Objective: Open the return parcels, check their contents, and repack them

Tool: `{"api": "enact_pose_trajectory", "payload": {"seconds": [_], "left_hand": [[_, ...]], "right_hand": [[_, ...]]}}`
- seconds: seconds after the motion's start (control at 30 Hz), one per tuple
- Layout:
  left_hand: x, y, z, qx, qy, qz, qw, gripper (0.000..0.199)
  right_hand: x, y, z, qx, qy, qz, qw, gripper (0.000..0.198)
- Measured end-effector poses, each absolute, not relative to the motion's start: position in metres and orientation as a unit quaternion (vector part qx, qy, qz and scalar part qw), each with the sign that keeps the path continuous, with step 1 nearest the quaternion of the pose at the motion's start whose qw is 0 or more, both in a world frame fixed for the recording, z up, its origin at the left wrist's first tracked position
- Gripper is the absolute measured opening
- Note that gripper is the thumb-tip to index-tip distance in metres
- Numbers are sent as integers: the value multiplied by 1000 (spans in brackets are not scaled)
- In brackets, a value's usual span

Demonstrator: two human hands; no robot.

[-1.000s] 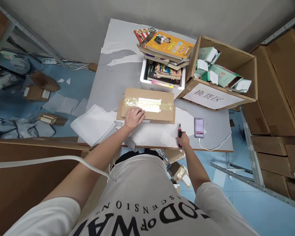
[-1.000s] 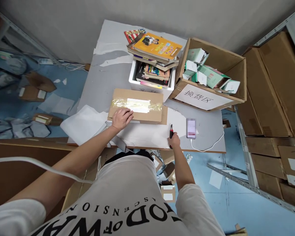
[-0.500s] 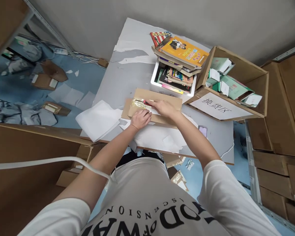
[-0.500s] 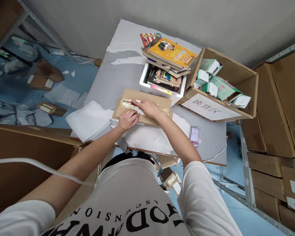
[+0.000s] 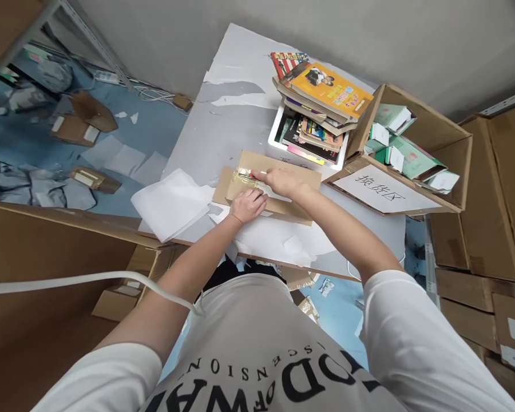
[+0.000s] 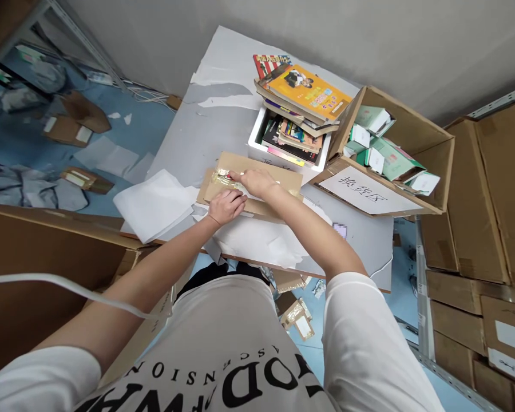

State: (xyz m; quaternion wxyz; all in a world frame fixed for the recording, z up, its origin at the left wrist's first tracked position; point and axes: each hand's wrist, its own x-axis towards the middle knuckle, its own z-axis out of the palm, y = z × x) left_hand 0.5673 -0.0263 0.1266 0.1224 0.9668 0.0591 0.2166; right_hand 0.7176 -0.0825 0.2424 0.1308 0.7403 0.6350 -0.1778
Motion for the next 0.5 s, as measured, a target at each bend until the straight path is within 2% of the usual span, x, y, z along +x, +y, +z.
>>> {"api": "enact_pose_trajectory", "payload": {"seconds": [0.13, 0.3, 0.5], "left_hand": [[568, -27, 128, 969, 69, 196, 132, 29], [570, -27, 126, 968, 78, 198, 135, 28], [574, -27, 124, 965, 80, 210, 135, 26]], "right_hand": [[742, -96, 228, 743, 630, -174, 146, 43], [802, -195, 231, 797, 570, -173, 103, 25], [819, -289, 262, 853, 479, -170, 120, 40]]}}
